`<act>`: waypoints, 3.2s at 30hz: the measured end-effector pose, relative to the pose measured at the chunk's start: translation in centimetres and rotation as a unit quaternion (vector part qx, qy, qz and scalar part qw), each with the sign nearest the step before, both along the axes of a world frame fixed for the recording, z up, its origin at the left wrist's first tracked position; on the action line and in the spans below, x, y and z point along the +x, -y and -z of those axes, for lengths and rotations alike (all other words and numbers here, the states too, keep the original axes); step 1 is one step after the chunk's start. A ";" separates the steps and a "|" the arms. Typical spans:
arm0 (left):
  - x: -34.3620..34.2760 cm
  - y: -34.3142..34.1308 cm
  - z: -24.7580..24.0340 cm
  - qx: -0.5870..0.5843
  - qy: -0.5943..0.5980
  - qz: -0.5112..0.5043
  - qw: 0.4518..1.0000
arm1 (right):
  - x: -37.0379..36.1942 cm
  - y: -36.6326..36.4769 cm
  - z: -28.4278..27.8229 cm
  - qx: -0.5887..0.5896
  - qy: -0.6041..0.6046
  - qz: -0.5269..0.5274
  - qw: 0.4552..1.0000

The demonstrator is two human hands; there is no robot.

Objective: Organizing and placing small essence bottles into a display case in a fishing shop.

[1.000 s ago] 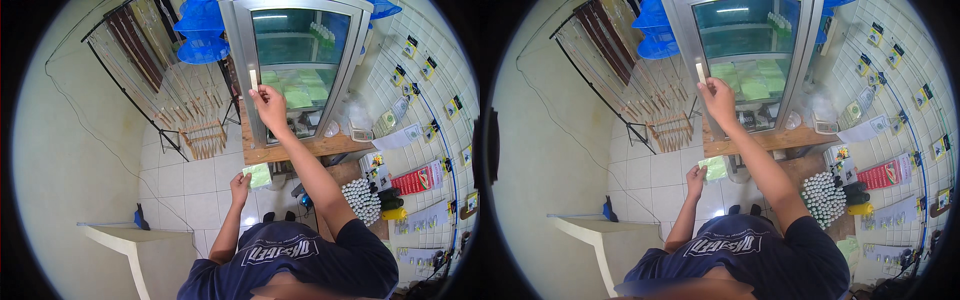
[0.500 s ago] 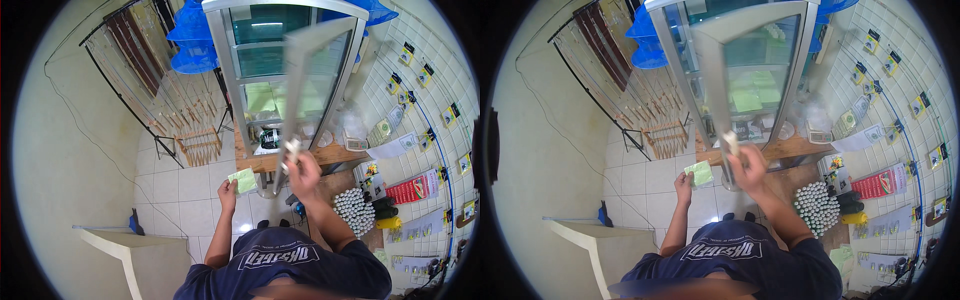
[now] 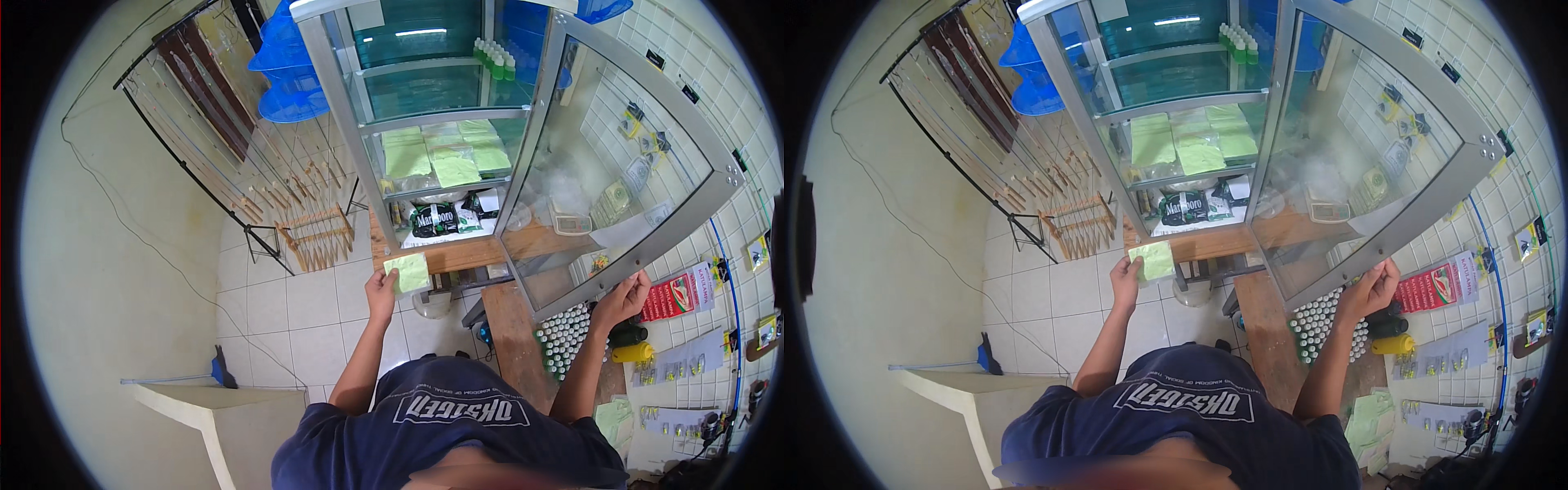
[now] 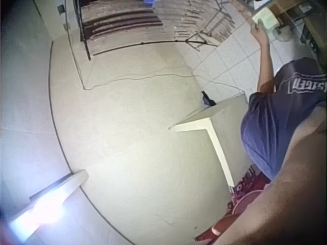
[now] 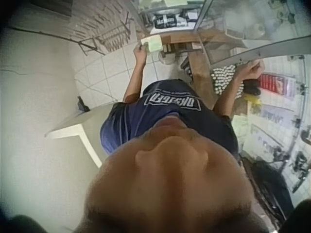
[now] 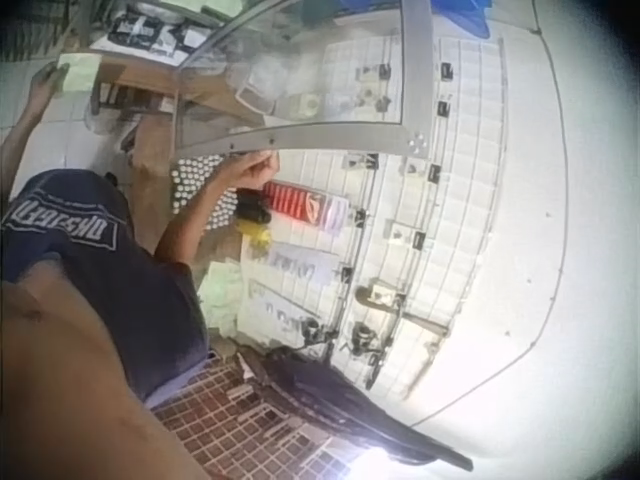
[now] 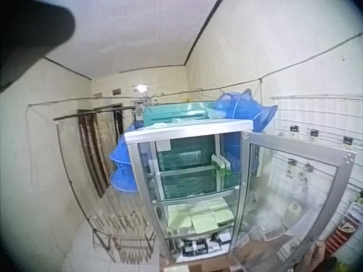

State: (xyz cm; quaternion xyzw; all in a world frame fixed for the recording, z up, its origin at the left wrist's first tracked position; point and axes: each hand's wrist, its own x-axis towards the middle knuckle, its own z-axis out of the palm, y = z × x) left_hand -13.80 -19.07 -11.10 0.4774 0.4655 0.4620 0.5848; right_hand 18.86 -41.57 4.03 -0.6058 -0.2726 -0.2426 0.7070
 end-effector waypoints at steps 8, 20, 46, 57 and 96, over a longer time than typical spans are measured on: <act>2.3 -0.3 -0.5 0.005 0.013 0.049 0.999 | -9.0 -3.9 -3.6 0.121 0.166 0.197 0.959; 5.9 -3.4 -6.3 0.052 -0.053 0.091 0.993 | -11.6 -21.0 12.4 -0.267 -0.220 -0.446 0.825; 11.4 -12.7 -13.3 0.307 -0.351 -0.002 0.885 | -10.4 -32.4 3.6 -0.422 0.328 -0.129 0.835; 6.1 -4.6 -13.3 0.375 -0.228 0.061 0.897 | -11.5 -25.2 0.1 -0.263 0.223 -0.210 0.915; 0.3 -6.9 -6.0 -0.042 0.013 0.136 0.990 | -3.5 -1.5 -0.7 -0.002 -0.229 -0.452 0.862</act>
